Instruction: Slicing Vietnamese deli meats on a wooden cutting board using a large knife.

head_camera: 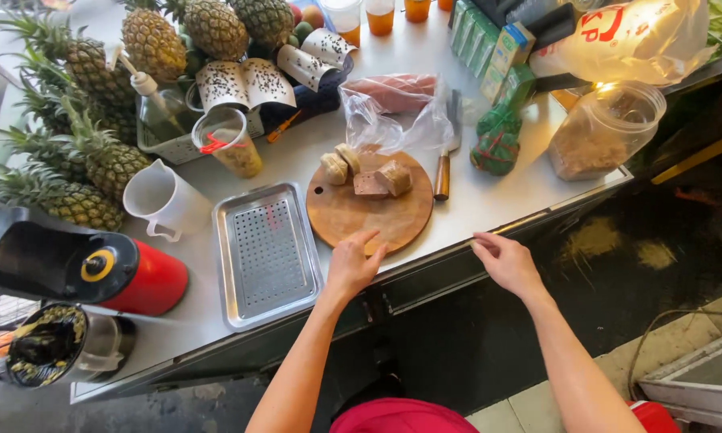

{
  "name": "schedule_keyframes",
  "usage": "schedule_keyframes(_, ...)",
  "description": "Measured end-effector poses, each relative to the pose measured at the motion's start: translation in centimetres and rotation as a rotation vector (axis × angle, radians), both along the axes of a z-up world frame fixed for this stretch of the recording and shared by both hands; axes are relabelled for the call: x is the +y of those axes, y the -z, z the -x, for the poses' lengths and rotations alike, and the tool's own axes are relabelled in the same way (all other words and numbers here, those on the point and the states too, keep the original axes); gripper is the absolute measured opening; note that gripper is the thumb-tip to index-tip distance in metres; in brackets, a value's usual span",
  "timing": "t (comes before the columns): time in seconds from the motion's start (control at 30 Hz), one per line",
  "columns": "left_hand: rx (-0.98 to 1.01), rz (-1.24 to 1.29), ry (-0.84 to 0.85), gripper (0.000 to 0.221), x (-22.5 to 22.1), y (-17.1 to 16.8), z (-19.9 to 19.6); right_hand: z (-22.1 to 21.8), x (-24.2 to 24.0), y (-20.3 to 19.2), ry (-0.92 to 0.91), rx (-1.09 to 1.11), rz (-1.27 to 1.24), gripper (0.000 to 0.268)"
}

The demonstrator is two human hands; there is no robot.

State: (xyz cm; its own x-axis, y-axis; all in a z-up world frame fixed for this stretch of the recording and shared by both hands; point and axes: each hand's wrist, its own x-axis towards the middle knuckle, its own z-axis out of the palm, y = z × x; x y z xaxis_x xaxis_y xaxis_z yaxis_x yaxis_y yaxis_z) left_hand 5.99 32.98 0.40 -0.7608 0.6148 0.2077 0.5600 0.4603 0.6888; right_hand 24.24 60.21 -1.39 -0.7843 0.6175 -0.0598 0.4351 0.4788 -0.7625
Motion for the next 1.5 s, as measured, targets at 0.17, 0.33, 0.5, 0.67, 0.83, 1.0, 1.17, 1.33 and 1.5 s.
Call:
schedule_keyframes(0.17,-0.045,-0.060,-0.104,0.046,3.2,-1.4,3.5,11.5,3.0,1.5,0.060,0.057,-0.064,0.046)
schedule_keyframes(0.33,0.074,-0.141,-0.102,0.051,7.1,0.0,7.4,19.6,5.8,2.3,0.053,-0.125,-0.228,0.064)
schedule_keyframes(0.5,0.197,0.094,0.013,0.085,11.1,-1.3,9.8,22.3,11.4,10.8,-0.004,0.188,-0.278,0.099)
schedule_keyframes(0.67,0.257,0.236,0.005,0.091,12.9,-0.1,9.9,18.7,5.2,-2.4,0.191,0.309,0.662,0.080)
schedule_keyframes(0.83,0.328,0.234,-0.061,0.093,12.4,-2.5,7.3,16.2,6.1,-4.9,-0.049,0.512,0.592,0.078)
schedule_keyframes(1.0,0.077,-0.004,-0.321,0.086,7.1,-3.7,2.0,13.6,9.2,-2.5,-0.627,0.066,0.815,0.063)
schedule_keyframes(1.17,0.039,0.000,-0.681,0.078,2.0,-3.0,-0.6,12.7,6.4,-6.5,-0.906,-0.341,0.466,0.050)
schedule_keyframes(1.33,0.012,-0.006,-0.613,0.073,1.8,-1.0,0.0,12.4,5.9,-7.0,-0.794,-0.372,0.190,0.050)
schedule_keyframes(1.5,0.079,0.049,-0.428,0.078,2.8,0.4,1.8,10.5,3.2,-8.7,-0.684,-0.339,0.033,0.054)
